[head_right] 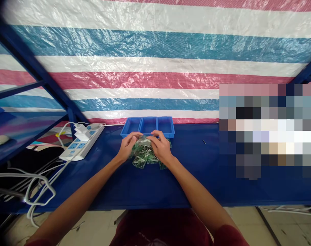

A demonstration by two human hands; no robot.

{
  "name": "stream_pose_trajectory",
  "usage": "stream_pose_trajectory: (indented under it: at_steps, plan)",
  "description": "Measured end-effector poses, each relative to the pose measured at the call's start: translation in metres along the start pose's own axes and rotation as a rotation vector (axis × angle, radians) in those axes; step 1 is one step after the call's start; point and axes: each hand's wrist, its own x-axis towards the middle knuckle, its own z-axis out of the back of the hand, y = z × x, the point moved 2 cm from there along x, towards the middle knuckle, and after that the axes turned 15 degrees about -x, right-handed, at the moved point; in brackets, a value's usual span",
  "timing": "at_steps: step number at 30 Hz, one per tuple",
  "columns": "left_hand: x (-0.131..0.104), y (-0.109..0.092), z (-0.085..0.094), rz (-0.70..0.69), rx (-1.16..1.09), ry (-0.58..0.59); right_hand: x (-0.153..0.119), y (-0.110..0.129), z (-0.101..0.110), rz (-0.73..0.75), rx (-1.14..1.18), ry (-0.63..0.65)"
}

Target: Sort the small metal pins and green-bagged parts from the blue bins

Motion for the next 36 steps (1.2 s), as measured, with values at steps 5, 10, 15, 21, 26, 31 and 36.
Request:
stream_pose_trajectory:
  at_steps: [5, 10, 15, 21, 26, 31, 36]
  plan:
    - [0.0, 0.004, 0.002, -0.085, 0.102, 0.018, 0.002, 0.001, 0.0, -0.07, 0.026, 0.018]
    - [0.0, 0.005, 0.002, -0.02, 0.08, -0.05, -0.003, 0.001, -0.003, -0.103, 0.026, 0.053]
    - [0.002, 0.002, 0.003, 0.057, -0.114, -0.043, -0.003, -0.002, 0.0, -0.065, -0.006, 0.086]
    - [0.001, 0.003, -0.001, 0.092, -0.143, 0.069, -0.003, -0.003, -0.003, -0.012, -0.035, 0.08]
    - [0.0, -0.002, 0.0, -0.107, 0.104, 0.055, -0.001, -0.003, -0.005, -0.097, 0.0, 0.123]
    - [0.001, 0.003, 0.002, -0.104, 0.167, -0.048, -0.002, -0.002, -0.003, -0.193, 0.019, 0.086]
    - [0.004, 0.01, 0.004, 0.076, -0.09, -0.134, -0.002, -0.002, 0.002, -0.166, 0.057, 0.087]
